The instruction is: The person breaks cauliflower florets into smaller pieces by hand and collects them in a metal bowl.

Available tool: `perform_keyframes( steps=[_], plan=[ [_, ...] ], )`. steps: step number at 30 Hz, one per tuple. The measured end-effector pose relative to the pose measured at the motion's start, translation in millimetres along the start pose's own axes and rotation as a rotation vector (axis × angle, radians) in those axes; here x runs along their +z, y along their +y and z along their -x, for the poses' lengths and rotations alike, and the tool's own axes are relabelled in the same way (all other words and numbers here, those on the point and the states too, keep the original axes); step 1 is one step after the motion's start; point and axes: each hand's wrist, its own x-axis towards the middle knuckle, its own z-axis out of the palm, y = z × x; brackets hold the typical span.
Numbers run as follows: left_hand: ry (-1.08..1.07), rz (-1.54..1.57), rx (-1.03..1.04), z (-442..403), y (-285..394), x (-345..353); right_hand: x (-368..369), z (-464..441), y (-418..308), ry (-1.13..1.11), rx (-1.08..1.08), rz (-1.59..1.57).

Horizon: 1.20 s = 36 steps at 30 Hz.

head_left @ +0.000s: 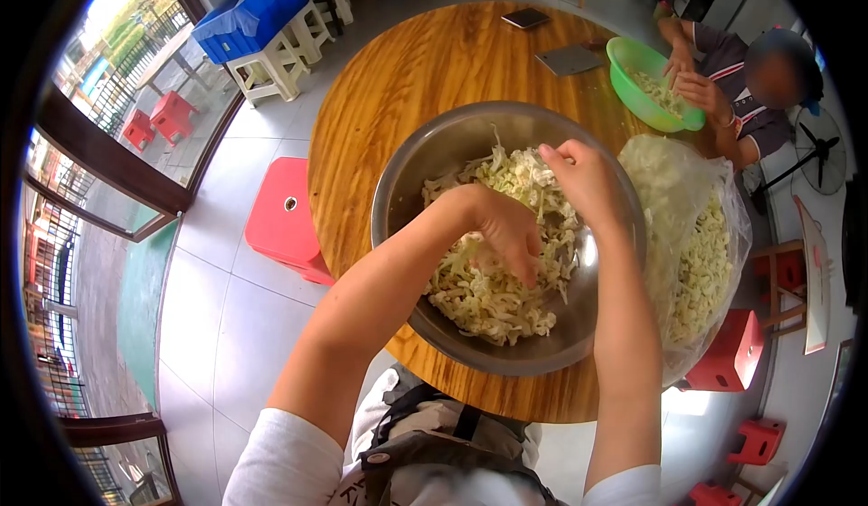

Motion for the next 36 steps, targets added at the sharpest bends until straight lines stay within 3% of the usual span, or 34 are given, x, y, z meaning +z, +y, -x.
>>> perform_keyframes(
  steps=[3,6,9,16,19,22,24,28,30,32,36],
  plan=[
    [0.111,-0.196,0.138,-9,-8,2,0,0,0,0.002,-0.009,0.003],
    [-0.042,-0.088,0.124,-8,-6,-5,0,-1,2,0.009,-0.036,0.007],
    [0.052,0.108,0.174,0,-4,-1,0,0,1,0.005,-0.040,0.016],
    [0.019,0.277,0.501,2,-14,-6,2,-4,8,-0.015,-0.031,-0.085],
    [0.046,0.526,0.632,7,-16,-5,3,-9,13,-0.044,0.009,-0.221],
    [0.146,0.733,0.772,4,-21,-11,-11,-4,-2,-0.176,0.285,-0.623],
    [0.249,0.830,0.843,7,-20,-15,-15,-2,-3,-0.188,0.238,-0.773],
    [0.524,0.904,0.852,8,-21,-14,-15,-10,9,-0.227,0.270,-1.061],
    [0.554,1.126,0.758,4,-20,-18,-15,-11,10,-0.220,0.262,-1.140],
    [0.691,1.188,0.647,2,-21,-20,-16,-12,10,-0.195,0.300,-1.160],
    [0.818,1.368,0.665,-6,-31,-26,-16,-15,16,-0.100,0.341,-1.172]
  ],
)
